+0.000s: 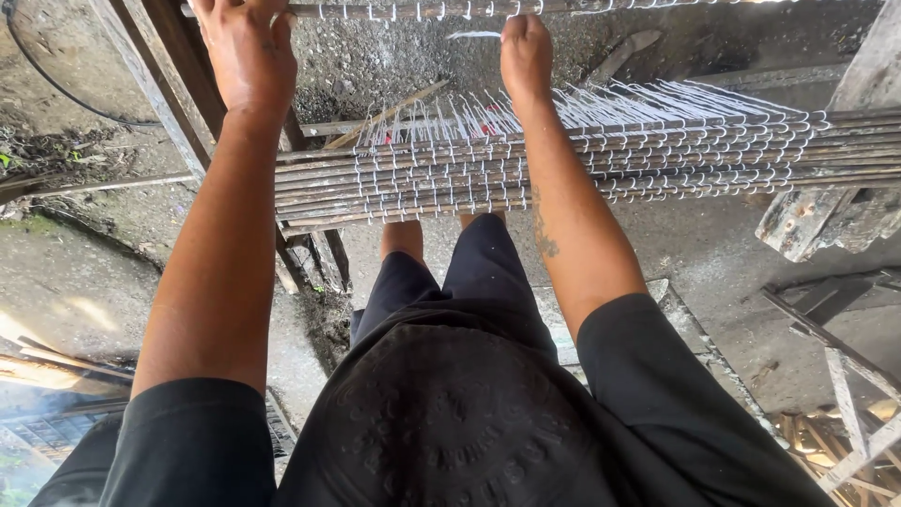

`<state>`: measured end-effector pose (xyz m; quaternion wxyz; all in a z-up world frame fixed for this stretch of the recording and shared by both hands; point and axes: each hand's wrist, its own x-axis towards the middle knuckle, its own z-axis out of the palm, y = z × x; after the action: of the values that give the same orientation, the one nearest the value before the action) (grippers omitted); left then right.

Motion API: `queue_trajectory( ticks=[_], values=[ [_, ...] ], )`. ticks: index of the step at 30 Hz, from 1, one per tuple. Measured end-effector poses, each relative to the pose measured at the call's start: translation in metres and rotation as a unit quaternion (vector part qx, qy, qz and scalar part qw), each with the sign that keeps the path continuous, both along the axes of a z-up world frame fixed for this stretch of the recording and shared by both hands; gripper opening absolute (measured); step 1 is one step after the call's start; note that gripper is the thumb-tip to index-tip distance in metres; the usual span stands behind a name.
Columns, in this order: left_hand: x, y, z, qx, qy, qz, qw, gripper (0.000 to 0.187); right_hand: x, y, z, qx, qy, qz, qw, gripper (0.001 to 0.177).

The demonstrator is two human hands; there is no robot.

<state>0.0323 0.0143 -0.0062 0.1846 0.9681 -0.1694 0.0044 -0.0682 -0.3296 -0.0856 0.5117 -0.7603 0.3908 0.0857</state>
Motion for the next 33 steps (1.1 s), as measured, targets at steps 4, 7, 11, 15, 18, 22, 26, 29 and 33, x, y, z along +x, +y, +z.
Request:
queue_trajectory(
  ticks=[4, 7, 11, 15, 18, 22, 26, 29, 33],
  values=[
    [0.000, 0.003, -0.005, 0.014, -0.019, -0.013, 1.000, 0.016, 0.003, -0.005, -0.012, 0.033, 0.009, -0.020, 0.999, 0.024],
    [0.001, 0.000, -0.001, -0.001, -0.018, -0.009, 1.000, 0.016, 0.001, -0.010, -0.028, 0.009, 0.003, -0.008, 1.000, 0.034],
    [0.001, -0.002, 0.011, 0.006, 0.006, 0.003, 1.000, 0.017, 0.003, -0.014, 0.058, 0.076, 0.086, 0.024, 0.993, 0.039],
    [0.001, -0.004, 0.016, -0.005, -0.005, -0.019, 1.000, 0.017, -0.014, -0.045, 0.091, 0.031, 0.066, -0.115, 0.991, 0.041],
    [0.002, 0.001, 0.008, -0.007, -0.025, -0.026, 0.999, 0.017, -0.015, -0.070, 0.093, 0.052, -0.009, -0.208, 0.977, 0.020],
    [0.002, 0.003, 0.010, -0.019, -0.033, -0.044, 0.998, 0.019, -0.009, -0.082, 0.081, 0.162, -0.002, -0.114, 0.980, 0.024],
    [0.002, 0.005, 0.006, -0.009, -0.031, -0.042, 0.999, 0.018, -0.020, -0.068, 0.055, 0.077, 0.013, -0.051, 0.996, 0.024],
    [0.003, 0.004, 0.007, -0.009, -0.025, -0.038, 0.999, 0.022, -0.020, -0.056, 0.047, 0.020, -0.012, -0.043, 0.999, 0.018],
    [0.004, 0.002, 0.011, -0.010, -0.011, -0.040, 0.999, 0.022, -0.016, -0.052, 0.026, -0.022, -0.007, -0.019, 1.000, 0.017]
  ],
)
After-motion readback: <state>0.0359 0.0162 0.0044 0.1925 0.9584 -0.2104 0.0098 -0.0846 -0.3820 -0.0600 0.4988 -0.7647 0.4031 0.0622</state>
